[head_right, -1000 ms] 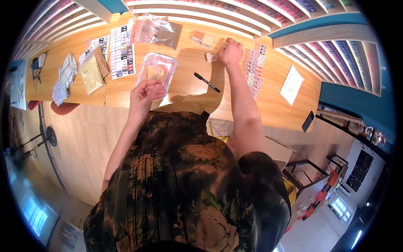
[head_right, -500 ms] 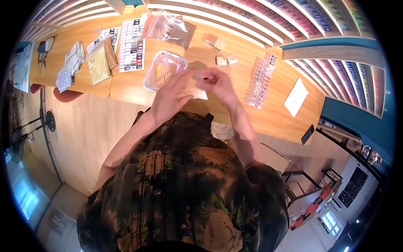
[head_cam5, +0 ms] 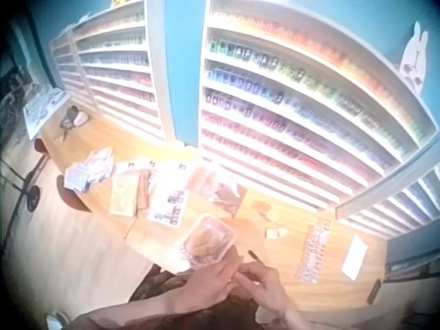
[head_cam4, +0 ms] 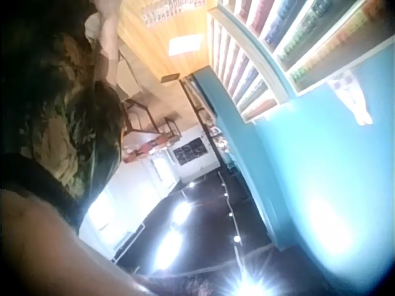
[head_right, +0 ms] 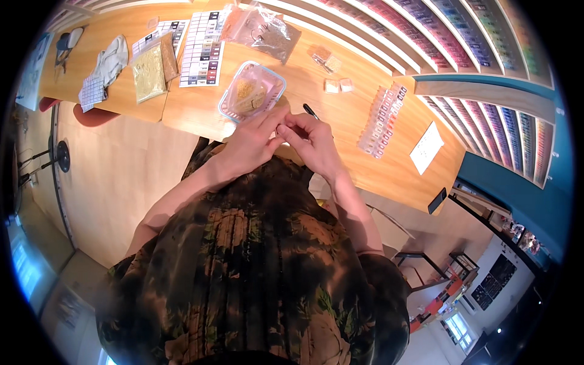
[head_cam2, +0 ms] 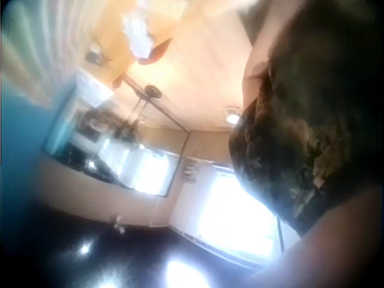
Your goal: The person stands at a wooden counter and repeatedly scoops granular material from a pink basket into small clear plastic bags. They seal each bag and place it on the counter. The person handles multiple bags and the basket throughout the sequence.
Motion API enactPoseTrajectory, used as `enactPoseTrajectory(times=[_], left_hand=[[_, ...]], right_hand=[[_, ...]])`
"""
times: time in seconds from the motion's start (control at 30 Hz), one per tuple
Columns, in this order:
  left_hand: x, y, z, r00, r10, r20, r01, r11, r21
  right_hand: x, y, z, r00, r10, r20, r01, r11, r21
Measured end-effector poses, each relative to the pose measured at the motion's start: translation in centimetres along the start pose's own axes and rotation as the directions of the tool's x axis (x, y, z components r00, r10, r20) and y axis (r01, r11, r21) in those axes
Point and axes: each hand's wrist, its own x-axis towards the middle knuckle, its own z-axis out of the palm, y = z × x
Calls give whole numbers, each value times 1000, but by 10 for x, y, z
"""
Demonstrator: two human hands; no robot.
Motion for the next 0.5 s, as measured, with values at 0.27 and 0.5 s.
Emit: enactPoseTrajectory(times=[0.27,0.5], left_hand=[[-10,-6,-28,990,19,-139,-30,996,-82],[-15,-12,-39,988,-13,-151,16,1000,18]], right_hand=[[9,-22,18,998,-58,-21,59,997,45],[22,-32,38,998,-50,49,55,993,-106]])
